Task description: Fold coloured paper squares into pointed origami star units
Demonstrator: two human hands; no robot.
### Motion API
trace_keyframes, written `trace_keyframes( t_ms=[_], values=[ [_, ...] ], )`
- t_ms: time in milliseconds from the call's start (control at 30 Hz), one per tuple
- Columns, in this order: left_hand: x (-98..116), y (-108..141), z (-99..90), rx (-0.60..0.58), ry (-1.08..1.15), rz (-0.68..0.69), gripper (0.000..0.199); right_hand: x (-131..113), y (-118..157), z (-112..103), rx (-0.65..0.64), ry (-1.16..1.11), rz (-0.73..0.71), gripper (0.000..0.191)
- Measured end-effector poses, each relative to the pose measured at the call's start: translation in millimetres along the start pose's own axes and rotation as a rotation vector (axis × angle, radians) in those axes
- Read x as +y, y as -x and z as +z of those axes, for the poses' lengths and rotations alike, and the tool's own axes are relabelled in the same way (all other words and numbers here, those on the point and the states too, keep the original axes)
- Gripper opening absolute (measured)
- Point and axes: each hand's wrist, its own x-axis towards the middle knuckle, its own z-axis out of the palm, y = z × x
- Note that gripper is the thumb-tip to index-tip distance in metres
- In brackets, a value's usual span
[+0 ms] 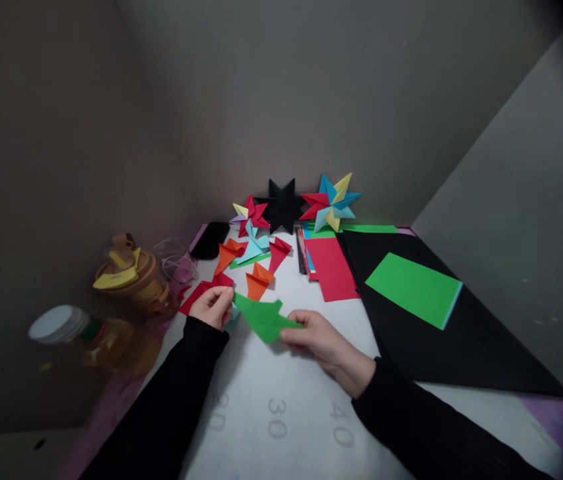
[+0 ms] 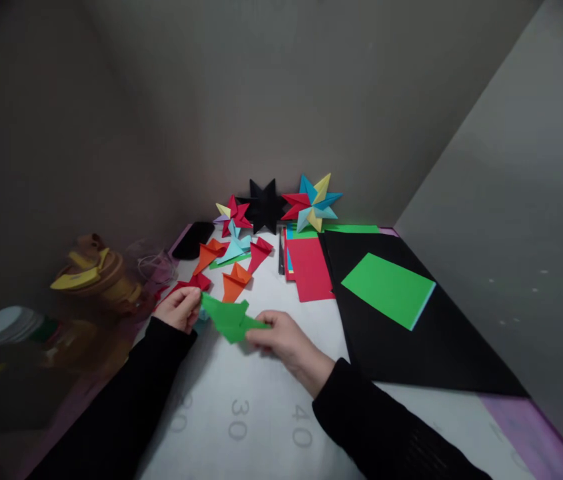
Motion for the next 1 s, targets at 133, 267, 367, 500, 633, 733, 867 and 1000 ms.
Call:
trace_keyframes(
  t_ms=[133,267,367,500,633,733,867,1000],
  values=[
    [-3,-3,-4.1,-0.116,-0.166,0.010,0.023,-10,-11,-14,0.303,-0.215,-0.236,0.027],
    [-20,8,2.3,-0.406,-0.359,-0.010,0.023,-8,-17,-15,0.386,-0.400,-0.377,0.032],
    [-32,17,4.7,-0.599,-0.411,-0.064,0.026,1,-19,-10,0.343,-0.420,-0.349,0.034],
    [-37,26,0.2,-0.864,-0.439,-0.130,0.035,9,-16,-5,0.286,-0.370,-0.310,0.036],
    [-30,23,1.5,-0.839,-0.346,-0.085,0.047,12,-10,-4,0.177,-0.234,-0.233,0.039],
    [-27,21,7.8,-0.737,-0.337,-0.062,0.048,16,-6,-1,0.086,-0.108,-0.207,0.038],
    [-25,25,9.9,-0.609,-0.407,-0.028,0.042,17,-3,3,0.052,-0.036,-0.196,0.032],
    [-8,22,0.9,-0.416,-0.460,0.115,0.031,13,-12,-8,0.152,0.025,-0.264,0.025]
  ],
)
